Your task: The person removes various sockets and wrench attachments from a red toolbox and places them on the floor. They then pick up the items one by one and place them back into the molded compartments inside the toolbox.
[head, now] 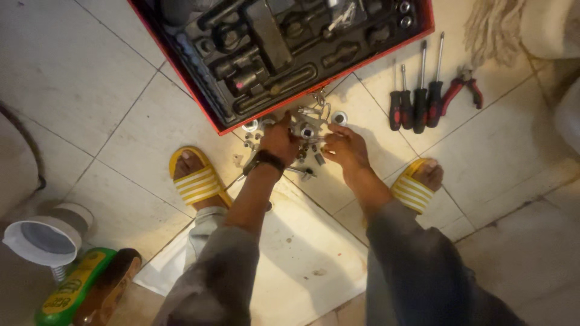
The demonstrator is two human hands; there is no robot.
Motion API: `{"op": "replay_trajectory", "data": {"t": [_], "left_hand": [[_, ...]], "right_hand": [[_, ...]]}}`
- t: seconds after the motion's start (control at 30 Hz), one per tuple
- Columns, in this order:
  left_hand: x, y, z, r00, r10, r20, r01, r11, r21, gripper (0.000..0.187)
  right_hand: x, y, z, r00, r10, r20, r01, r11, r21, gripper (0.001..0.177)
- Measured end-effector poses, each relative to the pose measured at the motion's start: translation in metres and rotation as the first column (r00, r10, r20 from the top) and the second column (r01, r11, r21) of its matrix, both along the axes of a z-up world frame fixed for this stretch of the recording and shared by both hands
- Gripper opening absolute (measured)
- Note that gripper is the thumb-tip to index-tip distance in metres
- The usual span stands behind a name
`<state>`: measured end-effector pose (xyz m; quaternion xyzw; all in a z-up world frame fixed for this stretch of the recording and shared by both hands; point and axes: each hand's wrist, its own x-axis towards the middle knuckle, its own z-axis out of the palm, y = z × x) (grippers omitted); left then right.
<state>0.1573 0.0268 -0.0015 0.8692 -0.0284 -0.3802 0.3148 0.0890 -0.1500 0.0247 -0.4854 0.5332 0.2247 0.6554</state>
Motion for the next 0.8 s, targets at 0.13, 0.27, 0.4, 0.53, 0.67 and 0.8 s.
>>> {"op": "replay_trajectory", "data": {"t": [0.13,0.27,0.4,0.53,0.67,0.8], "left_hand": [[0.009,0.006,0.058,0.995,0.089,-0.044,-0.096,0.976,-0.196,0.042],[0.033,-0.001,0.124,0.972,0.19,-0.136,-0.228,0.898,-0.376,0.03],[0.078,-0.017,0.162,0.96,0.272,0.069,-0.227,0.896,-0.383,0.015],[0.132,-0.035,0.155,0.863,0.365,0.35,-0.184,0.872,-0.454,0.009],[0.161,-0.049,0.134,0.879,0.417,0.23,-0.28,0.843,-0.458,0.013],[0.158,-0.05,0.127,0.889,0.396,0.228,-0.274,0.861,-0.429,0.013]], "right_hand": [[0.033,-0.006,0.061,0.962,0.221,0.162,-0.149,0.919,-0.364,0.024],[0.093,-0.023,0.118,0.772,0.544,0.329,-0.141,0.65,-0.747,0.018],[0.166,-0.034,0.146,0.696,0.623,0.356,-0.123,0.593,-0.796,0.018],[0.211,-0.036,0.15,0.545,0.815,0.197,-0.206,0.358,-0.911,0.021],[0.23,-0.037,0.138,0.469,0.883,-0.035,-0.332,0.14,-0.933,0.01],[0.233,-0.039,0.133,0.346,0.924,-0.165,-0.275,-0.068,-0.959,0.011]]}}
